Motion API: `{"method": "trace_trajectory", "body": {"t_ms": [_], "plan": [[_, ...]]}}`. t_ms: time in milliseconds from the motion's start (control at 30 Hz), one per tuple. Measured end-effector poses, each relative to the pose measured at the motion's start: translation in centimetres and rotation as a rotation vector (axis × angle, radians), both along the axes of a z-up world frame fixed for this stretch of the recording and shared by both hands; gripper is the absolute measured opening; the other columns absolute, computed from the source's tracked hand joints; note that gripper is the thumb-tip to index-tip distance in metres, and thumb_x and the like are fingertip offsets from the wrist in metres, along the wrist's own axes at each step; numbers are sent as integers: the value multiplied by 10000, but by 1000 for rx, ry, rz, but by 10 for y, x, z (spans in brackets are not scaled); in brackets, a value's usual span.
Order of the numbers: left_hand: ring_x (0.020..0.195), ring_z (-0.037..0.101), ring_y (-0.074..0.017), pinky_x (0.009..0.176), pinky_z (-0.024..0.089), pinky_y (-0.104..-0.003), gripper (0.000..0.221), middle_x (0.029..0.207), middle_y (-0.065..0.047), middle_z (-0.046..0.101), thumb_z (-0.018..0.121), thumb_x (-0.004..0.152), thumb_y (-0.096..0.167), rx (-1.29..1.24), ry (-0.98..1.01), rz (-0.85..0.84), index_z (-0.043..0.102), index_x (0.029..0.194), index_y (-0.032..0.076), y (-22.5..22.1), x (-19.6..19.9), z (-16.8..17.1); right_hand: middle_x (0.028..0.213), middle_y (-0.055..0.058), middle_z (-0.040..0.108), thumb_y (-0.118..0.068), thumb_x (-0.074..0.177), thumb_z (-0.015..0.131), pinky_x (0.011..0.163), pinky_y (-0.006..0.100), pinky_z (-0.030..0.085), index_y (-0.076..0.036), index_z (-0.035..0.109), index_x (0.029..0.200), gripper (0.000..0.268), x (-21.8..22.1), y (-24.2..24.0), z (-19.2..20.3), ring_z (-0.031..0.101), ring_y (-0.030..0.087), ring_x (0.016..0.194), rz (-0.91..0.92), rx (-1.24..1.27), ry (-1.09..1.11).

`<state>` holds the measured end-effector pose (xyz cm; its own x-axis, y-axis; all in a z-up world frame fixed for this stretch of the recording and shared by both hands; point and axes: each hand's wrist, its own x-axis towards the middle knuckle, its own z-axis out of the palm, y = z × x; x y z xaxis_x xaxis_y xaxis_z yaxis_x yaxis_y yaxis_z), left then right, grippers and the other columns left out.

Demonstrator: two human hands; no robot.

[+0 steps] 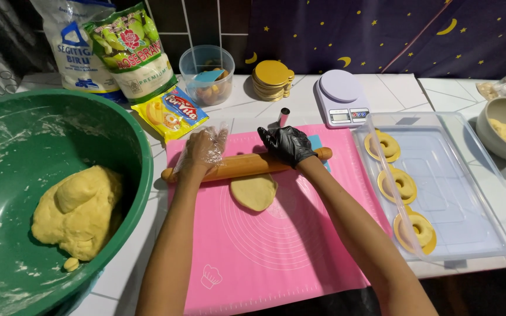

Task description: Rolling out dough and cutting it into donut shapes using a manual cutter

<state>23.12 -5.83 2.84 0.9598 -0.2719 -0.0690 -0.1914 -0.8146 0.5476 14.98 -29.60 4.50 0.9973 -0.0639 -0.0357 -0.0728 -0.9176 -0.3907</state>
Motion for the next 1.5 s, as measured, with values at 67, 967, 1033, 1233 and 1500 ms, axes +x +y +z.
{"method": "trace_trajectory", "body": {"t_ms": [67,967,1033,1233,1500], "plan": [[1210,641,-450,1055,504,-548,589,1158,-233,725,428,1027,545,10,15,-3,698,1217,57,2,-21,17,804,187,715,-637,1021,351,837,522,561,-202,666,802,580,-13,12,20,712,431,955,-4,1,2],[1056,716,-416,889,583,-545,559,1018,-238,753,481,972,448,91,-238,89,732,1148,-19,6,-129,32,679,28,659,-408,945,611,674,379,588,-208,700,803,261,-71,19,-61,718,254,684,6,-367,-1040],[1047,715,-420,884,583,-543,548,1013,-244,751,495,976,428,92,-286,87,735,1153,-31,7,-129,15,596,31,614,-429,988,550,656,380,586,-198,647,721,366,-84,26,-51,713,258,663,-1,-342,-883],[817,742,-385,713,597,-514,498,772,-168,736,534,923,477,109,-596,122,760,942,33,8,-128,-17,665,42,643,-426,998,534,756,406,571,-193,620,768,339,-93,30,-44,728,283,745,-22,-359,-801],[610,689,-323,576,567,-446,351,600,-91,620,601,896,384,66,-918,72,663,708,94,13,-138,-24,865,85,657,-299,1002,524,863,428,537,-122,629,941,214,-120,41,-26,694,307,877,20,-287,-820]]}}
